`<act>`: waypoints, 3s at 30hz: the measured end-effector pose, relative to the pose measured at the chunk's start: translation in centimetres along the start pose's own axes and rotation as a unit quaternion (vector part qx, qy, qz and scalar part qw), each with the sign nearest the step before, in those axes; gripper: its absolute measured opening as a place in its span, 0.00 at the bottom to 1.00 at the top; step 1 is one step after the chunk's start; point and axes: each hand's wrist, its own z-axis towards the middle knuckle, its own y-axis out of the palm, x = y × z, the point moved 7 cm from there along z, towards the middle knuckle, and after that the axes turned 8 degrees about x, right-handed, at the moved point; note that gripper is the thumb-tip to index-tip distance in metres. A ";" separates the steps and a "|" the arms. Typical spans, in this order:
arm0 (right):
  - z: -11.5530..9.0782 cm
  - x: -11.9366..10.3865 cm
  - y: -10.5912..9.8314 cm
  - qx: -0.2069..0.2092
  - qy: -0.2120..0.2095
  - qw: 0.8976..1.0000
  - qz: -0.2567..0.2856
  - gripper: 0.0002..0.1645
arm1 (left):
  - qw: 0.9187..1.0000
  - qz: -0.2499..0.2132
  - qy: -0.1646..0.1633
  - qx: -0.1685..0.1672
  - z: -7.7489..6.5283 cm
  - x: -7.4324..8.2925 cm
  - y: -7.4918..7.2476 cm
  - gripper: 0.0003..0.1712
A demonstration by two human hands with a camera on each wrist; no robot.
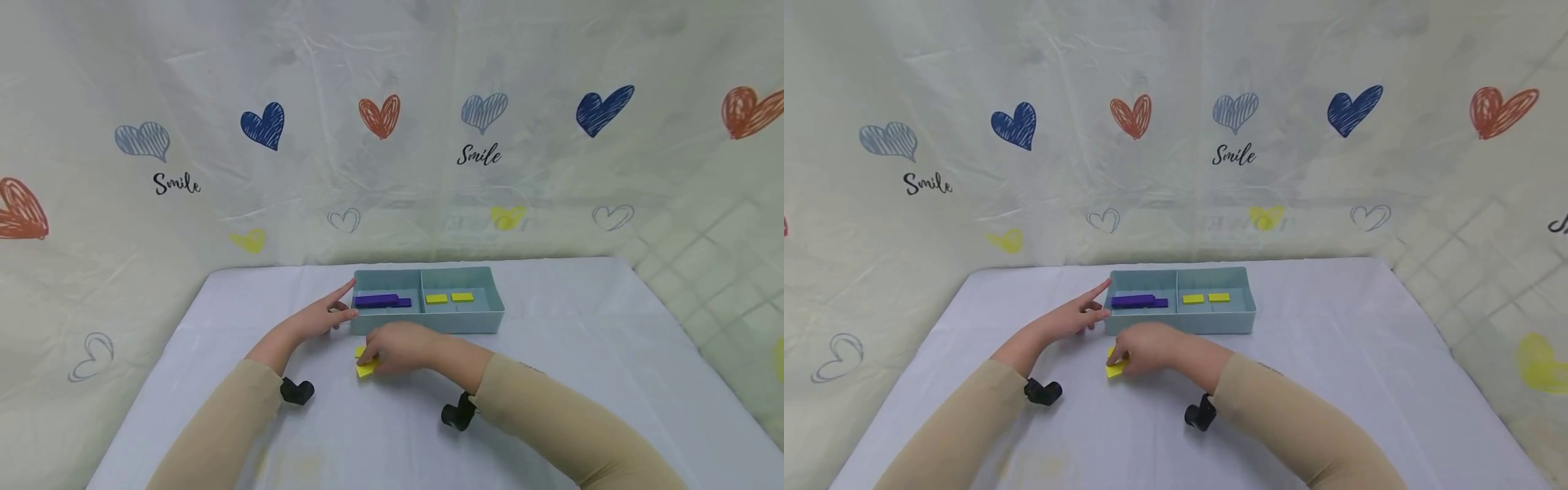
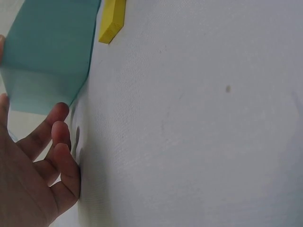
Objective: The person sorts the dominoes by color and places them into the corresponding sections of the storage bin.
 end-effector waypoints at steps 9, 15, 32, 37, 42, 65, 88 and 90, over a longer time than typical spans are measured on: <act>-1.0 1.1 -2.7 0.021 0.025 0.999 0.031 0.19 | 1.000 -0.001 -0.004 0.002 0.1 -0.2 0.1 0.44; -1.9 2.0 -5.3 0.048 0.043 0.997 0.031 0.18 | 1.000 0.000 -0.013 0.003 -0.1 0.1 0.1 0.44; -5.7 9.1 -9.8 0.088 0.106 0.989 0.059 0.18 | 1.000 -0.003 -0.012 -0.001 -0.1 0.0 0.0 0.43; -6.1 11.0 -10.2 0.090 0.135 0.985 0.062 0.18 | 1.000 -0.005 -0.011 0.000 -0.1 0.0 0.0 0.43; -6.0 12.1 -10.0 0.087 0.136 0.985 0.059 0.18 | 1.000 -0.005 -0.010 0.001 -0.1 0.1 -0.1 0.43; -3.8 16.3 -6.3 0.053 0.185 0.981 0.030 0.17 | 1.000 -0.007 -0.014 -0.001 -0.1 0.3 0.0 0.44; -3.2 16.8 -4.9 0.049 0.199 0.979 -0.004 0.17 | 1.000 -0.012 -0.016 0.009 -0.2 0.1 0.2 0.44; -3.4 16.7 -5.0 0.053 0.202 0.978 0.000 0.19 | 1.000 -0.012 -0.015 0.009 -0.2 0.2 0.2 0.44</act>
